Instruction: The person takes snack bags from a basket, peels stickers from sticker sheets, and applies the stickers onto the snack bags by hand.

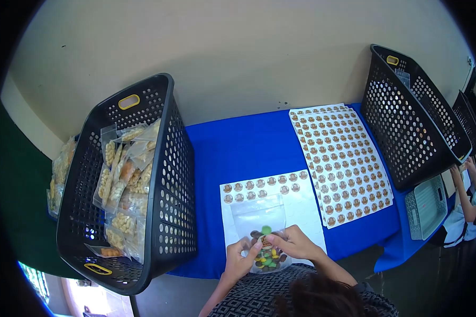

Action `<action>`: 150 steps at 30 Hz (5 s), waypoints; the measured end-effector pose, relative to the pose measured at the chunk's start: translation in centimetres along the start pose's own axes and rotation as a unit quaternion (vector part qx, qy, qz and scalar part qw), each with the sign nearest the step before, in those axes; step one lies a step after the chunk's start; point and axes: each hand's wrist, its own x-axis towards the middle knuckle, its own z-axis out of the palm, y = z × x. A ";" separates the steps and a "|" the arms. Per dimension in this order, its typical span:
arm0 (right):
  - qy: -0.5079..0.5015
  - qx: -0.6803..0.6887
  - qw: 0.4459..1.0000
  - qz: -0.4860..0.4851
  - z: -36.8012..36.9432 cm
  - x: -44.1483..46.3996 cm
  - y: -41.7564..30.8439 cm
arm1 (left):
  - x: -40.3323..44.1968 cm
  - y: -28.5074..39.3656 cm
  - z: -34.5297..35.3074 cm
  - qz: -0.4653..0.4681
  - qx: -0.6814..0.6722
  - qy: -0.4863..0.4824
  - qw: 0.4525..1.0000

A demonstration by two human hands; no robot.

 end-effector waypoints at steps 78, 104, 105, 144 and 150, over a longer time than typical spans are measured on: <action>0.200 0.152 0.967 -0.038 1.1 1.4 -0.3 | 0.9 1.5 -0.4 0.164 -0.081 0.147 0.972; 0.101 0.085 0.981 -0.142 1.1 1.0 -1.8 | 1.1 2.3 -1.3 0.097 -0.031 0.078 0.992; 0.090 0.105 0.981 -0.137 1.1 1.0 -2.0 | 1.1 2.2 -1.4 0.123 -0.003 0.069 0.990; 0.066 -0.211 0.938 -0.265 3.7 0.6 -1.3 | -0.1 1.9 -0.8 0.119 -0.048 0.154 0.980; 0.174 -0.102 0.953 -0.227 2.9 0.9 -1.4 | -1.3 2.4 -1.8 0.125 -0.083 0.144 0.978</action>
